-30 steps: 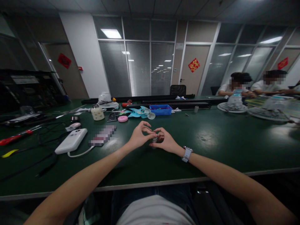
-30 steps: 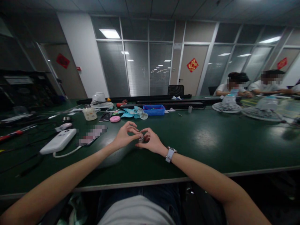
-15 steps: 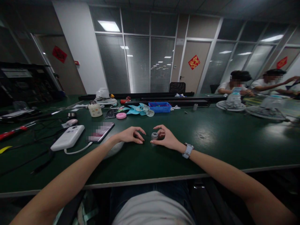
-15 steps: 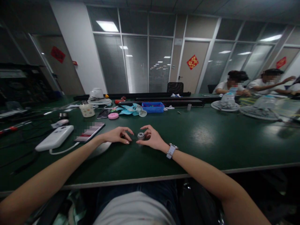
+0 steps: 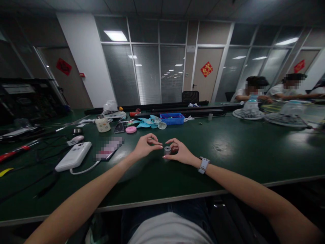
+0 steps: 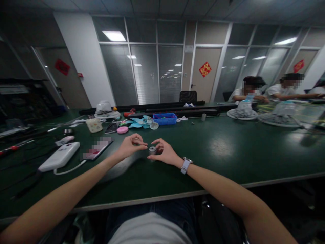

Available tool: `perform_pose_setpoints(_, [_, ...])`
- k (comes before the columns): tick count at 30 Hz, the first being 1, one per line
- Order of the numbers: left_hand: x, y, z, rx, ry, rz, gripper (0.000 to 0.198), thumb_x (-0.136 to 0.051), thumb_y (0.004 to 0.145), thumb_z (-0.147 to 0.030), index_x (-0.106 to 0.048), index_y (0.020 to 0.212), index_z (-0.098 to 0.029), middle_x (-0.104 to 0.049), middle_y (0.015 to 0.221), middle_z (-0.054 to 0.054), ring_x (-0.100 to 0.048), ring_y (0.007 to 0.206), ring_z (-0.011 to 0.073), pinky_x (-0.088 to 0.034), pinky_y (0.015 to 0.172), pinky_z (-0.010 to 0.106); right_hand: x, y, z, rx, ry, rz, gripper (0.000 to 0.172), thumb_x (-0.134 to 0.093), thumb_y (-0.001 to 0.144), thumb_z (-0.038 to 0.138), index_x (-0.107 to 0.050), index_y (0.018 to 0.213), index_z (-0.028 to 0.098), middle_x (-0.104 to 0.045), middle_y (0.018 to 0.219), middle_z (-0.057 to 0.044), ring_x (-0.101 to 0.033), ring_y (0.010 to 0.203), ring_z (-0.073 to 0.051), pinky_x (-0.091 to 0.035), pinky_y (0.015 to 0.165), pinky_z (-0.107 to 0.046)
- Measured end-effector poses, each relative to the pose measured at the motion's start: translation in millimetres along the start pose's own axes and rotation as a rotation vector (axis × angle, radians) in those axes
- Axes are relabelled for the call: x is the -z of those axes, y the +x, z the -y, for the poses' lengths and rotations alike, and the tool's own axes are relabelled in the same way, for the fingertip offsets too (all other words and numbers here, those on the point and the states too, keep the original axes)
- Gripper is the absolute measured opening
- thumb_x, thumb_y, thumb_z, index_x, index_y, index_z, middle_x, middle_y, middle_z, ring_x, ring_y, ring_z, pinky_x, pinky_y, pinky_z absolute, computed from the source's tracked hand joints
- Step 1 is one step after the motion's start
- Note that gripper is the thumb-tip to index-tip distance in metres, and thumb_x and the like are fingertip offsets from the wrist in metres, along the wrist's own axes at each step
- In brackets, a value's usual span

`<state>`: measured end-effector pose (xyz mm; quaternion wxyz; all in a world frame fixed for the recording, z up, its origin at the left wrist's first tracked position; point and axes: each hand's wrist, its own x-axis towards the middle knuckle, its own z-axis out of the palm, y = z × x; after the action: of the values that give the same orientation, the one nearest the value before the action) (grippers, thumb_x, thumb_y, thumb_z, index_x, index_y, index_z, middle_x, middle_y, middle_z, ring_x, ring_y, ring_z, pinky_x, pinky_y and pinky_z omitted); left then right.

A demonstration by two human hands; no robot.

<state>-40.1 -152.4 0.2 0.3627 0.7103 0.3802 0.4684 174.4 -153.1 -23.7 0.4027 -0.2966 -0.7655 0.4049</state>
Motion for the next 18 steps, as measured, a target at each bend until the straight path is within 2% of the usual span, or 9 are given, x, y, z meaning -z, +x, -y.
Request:
perform_pose_setpoints(2, [-12.2, 1, -7, -0.058, -0.052, -0.051, 0.04, -0.084, 0.06, -0.025, -0.05, 0.079, -0.018, -0.074, 0.069, 0.003, -0.074, 0.084, 0.027, -0.056, 0.074, 0.035, -1, 1, 0, 0.005, 0.015, 0.01, 0.063, -0.084, 0.06, 0.031, -0.05, 0.11, 0.018, -0.063, 0.083, 0.0, -0.067, 0.075, -0.017, -0.056, 0.071, -0.032])
perform_pose_setpoints(6, [-25.2, 1, -11, -0.091, -0.028, -0.042, 0.04, -0.084, 0.06, -0.025, -0.048, 0.076, -0.018, -0.072, 0.067, 0.002, -0.074, 0.083, 0.0272, -0.056, 0.073, 0.035, -2, 3, 0, 0.02, 0.022, 0.019, 0.062, -0.084, 0.06, 0.032, -0.049, 0.109, 0.018, -0.065, 0.085, -0.001, -0.067, 0.076, -0.018, -0.057, 0.071, -0.033])
perform_pose_setpoints(18, [-24.0, -2, -17, -0.092, 0.087, 0.014, 0.029, -0.077, 0.069, -0.027, -0.054, 0.084, -0.018, -0.076, 0.082, 0.006, -0.073, 0.086, 0.0256, -0.054, 0.08, 0.037, -3, 1, 3, -0.002, 0.016, 0.019, 0.063, -0.083, 0.061, 0.032, -0.048, 0.111, 0.018, -0.067, 0.091, -0.004, -0.068, 0.078, -0.019, -0.056, 0.072, -0.035])
